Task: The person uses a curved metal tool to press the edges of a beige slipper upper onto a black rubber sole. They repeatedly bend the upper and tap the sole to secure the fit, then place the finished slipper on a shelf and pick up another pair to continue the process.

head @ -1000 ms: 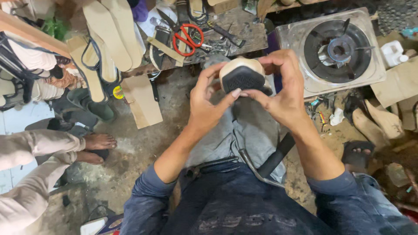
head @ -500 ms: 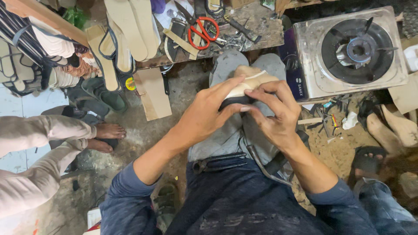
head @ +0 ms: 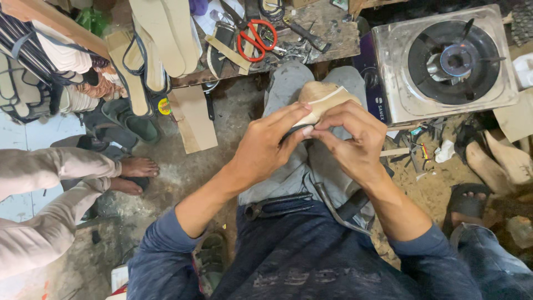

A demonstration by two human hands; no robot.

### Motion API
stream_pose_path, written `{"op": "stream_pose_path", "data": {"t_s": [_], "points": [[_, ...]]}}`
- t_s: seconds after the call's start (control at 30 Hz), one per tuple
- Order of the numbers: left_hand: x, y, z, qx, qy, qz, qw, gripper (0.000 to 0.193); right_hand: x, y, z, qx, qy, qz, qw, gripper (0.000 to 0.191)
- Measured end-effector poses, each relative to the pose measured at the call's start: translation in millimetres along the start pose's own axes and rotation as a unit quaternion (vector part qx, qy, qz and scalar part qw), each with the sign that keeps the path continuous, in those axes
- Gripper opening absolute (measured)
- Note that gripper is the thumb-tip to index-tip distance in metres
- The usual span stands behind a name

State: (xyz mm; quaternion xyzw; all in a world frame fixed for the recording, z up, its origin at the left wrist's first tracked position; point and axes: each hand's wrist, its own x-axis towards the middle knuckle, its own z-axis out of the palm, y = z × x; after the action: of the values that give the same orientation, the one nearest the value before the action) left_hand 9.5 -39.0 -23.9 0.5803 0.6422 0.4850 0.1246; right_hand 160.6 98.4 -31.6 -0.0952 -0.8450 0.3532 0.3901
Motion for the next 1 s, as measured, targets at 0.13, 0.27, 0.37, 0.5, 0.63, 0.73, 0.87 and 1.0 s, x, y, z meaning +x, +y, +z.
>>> {"op": "stream_pose_path", "data": {"t_s": [0.13, 0.27, 0.37, 0.5, 0.63, 0.73, 0.87, 1.0], "points": [[-0.6, -3.5, -7.5, -0.019, -0.01, -0.018, 1.0, 0.036, 1.2, 10.4, 3.2, -0.004, -0.002, 0.017, 1.0, 0.04], [-1.0, -1.7, -14.7, -0.009, -0.012, -0.051, 0.999, 0.036, -1.1, 20.1, 9.3, 0.007, -0.028, 0.017, 0.999, 0.038], [-0.3, -2.2, -11.7, 0.016, 0.013, -0.035, 0.999, 0.045, -5.5, 24.0, 13.2, 0.004, -0.049, 0.038, 0.998, 0.032], [1.1, -10.9, -6.5, -0.002, 0.033, -0.049, 0.998, 0.046, -7.7, 29.1, 16.9, 0.024, -0.072, 0.057, 0.995, 0.028], [-1.7, -20.2, -3.9, -0.02, 0.042, -0.052, 0.998, 0.041, -6.2, 32.4, 19.7, 0.035, -0.067, 0.073, 0.994, 0.027], [-4.8, -26.4, -1.1, -0.03, 0.056, -0.053, 0.997, 0.037, -4.8, 30.3, 22.5, 0.031, -0.065, 0.079, 0.994, 0.027], [-9.6, -43.2, 3.9, -0.059, 0.074, -0.061, 0.994, 0.033, 0.5, 25.2, 24.0, 0.009, -0.041, 0.087, 0.995, 0.042], [-12.7, -71.0, 12.8, -0.138, 0.096, -0.121, 0.978, 0.031, 8.7, 33.6, 5.5, -0.07, -0.073, 0.042, 0.994, 0.074]]}}
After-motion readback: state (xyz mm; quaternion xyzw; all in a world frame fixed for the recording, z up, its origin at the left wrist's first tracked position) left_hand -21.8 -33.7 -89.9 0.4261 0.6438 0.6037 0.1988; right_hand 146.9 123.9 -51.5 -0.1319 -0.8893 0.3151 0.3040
